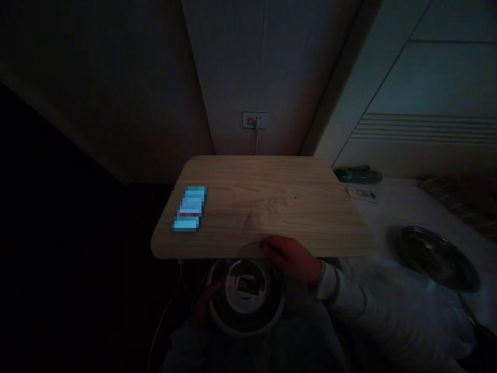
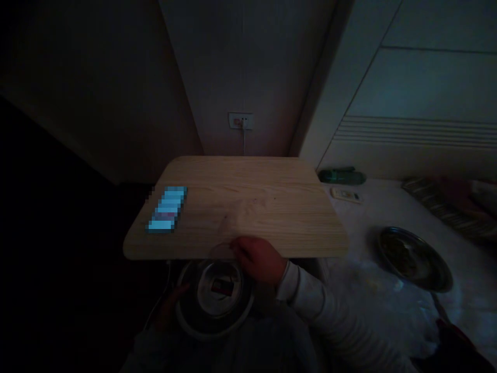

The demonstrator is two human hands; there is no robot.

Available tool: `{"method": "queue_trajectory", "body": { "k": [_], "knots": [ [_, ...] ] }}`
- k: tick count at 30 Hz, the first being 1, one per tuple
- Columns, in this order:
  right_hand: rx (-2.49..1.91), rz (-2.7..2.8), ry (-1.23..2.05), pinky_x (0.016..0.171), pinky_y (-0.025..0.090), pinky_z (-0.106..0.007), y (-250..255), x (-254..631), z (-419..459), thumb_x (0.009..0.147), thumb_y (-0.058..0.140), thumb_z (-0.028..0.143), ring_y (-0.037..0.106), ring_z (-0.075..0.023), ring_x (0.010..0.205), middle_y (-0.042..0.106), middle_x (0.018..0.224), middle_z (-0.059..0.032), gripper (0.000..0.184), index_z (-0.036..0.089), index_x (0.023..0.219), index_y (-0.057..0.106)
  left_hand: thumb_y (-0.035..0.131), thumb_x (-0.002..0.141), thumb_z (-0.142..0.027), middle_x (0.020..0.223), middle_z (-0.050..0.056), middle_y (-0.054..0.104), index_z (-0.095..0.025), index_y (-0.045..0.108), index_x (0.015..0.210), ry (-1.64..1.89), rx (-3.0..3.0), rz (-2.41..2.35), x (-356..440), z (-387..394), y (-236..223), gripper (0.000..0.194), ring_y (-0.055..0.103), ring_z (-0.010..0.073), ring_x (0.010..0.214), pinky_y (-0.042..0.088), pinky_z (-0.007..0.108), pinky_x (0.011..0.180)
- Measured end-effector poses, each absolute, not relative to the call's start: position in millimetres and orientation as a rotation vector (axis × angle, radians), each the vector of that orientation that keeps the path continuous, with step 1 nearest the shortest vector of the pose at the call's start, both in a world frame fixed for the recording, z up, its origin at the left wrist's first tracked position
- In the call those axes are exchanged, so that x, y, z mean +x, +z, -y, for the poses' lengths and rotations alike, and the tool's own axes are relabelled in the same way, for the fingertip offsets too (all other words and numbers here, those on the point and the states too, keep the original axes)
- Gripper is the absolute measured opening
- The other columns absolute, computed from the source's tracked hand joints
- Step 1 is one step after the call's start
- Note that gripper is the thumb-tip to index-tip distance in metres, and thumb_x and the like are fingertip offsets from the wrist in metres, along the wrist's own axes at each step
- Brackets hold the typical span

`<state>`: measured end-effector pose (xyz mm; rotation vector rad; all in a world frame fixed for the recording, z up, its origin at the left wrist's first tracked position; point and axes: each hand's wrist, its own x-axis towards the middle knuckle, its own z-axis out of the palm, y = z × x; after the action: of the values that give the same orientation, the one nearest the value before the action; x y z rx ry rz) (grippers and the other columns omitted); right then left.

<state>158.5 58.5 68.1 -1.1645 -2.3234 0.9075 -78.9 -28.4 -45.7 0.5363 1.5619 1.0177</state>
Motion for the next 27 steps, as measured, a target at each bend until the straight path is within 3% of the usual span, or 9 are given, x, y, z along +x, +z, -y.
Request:
{"method": "queue_trajectory", "body": {
  "k": [8, 14, 18, 27],
  "knots": [
    [-1.373, 2.230, 0.801, 0.061, 0.042, -0.024, 67, 132, -55, 0.087, 0.034, 0.028, 0.060, -0.0144, 0.068, 0.066, 0.076, -0.0045, 0.028, 0.017, 0.106, 0.051, 0.059, 0.041, -0.029, 0.064, 0.005, 0.071, -0.027, 0.062, 0.045, 0.965, 0.528, -1.538, -64, 19, -34, 0.005, 0.056, 0.0357, 0.098, 0.033, 0.046, 0.095],
    [-1.605, 2.453, 0.371, 0.056, 0.040, -0.026, 56, 118, -59, 0.087, 0.033, 0.036, 0.061, -0.0197, 0.063, 0.066, 0.069, -0.0091, 0.036, 0.017, 0.112, 0.050, 0.062, 0.040, -0.028, 0.068, 0.004, 0.073, -0.028, 0.067, 0.049, 0.973, 0.597, -1.572, -77, 23, -47, 0.010, 0.055, 0.0350, 0.099, 0.030, 0.043, 0.098],
    [-1.684, 2.433, 0.240, 0.058, 0.041, -0.027, 57, 124, -76, 0.087, 0.029, 0.037, 0.061, -0.0209, 0.065, 0.066, 0.070, -0.0101, 0.037, 0.018, 0.111, 0.050, 0.064, 0.044, -0.033, 0.076, 0.003, 0.073, -0.027, 0.070, 0.057, 0.958, 0.624, -1.506, -88, 31, -59, 0.015, 0.057, 0.0338, 0.097, 0.033, 0.043, 0.096],
    [-1.823, 2.290, 0.178, 0.055, 0.038, -0.027, 60, 153, -113, 0.088, 0.027, 0.037, 0.061, -0.0205, 0.064, 0.066, 0.074, -0.0097, 0.035, 0.018, 0.108, 0.049, 0.064, 0.044, -0.037, 0.078, 0.002, 0.073, -0.029, 0.069, 0.055, 0.938, 0.661, -1.509, -83, 32, -56, 0.014, 0.056, 0.0342, 0.099, 0.031, 0.042, 0.097]
  ]
}}
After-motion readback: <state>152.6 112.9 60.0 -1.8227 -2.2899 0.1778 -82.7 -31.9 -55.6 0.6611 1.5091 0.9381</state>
